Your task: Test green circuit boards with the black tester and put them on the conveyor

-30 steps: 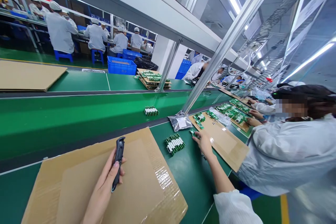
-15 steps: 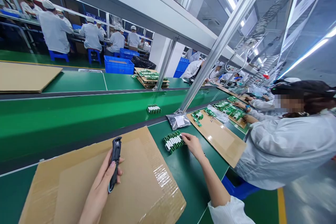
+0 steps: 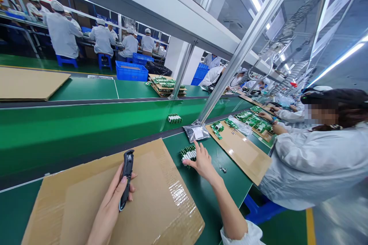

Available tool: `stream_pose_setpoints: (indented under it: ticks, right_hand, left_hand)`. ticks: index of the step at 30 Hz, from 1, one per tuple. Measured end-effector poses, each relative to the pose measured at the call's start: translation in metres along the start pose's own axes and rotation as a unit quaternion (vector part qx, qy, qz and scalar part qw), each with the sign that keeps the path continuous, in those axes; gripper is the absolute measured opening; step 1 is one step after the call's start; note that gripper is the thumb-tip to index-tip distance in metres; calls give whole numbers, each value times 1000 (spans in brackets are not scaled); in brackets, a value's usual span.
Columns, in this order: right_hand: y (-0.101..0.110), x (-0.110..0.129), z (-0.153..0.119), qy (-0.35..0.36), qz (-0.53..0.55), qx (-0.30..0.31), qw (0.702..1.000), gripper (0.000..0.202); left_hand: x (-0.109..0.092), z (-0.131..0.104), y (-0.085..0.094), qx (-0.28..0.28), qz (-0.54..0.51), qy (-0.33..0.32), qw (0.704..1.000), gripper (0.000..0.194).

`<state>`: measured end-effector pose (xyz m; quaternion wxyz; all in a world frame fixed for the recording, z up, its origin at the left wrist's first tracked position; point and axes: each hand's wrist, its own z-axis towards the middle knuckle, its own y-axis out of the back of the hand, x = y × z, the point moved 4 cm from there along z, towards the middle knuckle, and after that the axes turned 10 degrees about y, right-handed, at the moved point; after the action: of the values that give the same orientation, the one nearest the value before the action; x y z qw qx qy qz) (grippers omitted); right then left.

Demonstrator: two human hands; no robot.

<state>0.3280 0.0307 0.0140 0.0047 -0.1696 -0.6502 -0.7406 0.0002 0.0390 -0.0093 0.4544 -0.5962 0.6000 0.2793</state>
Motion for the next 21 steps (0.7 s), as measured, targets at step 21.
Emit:
stream_pose_setpoints:
  ticks: [21]
  right_hand:
    - [6,-71,24,-78,107,-107,985,31]
  left_hand:
    - [-1,-1,-2,1,-4,10,1000,63]
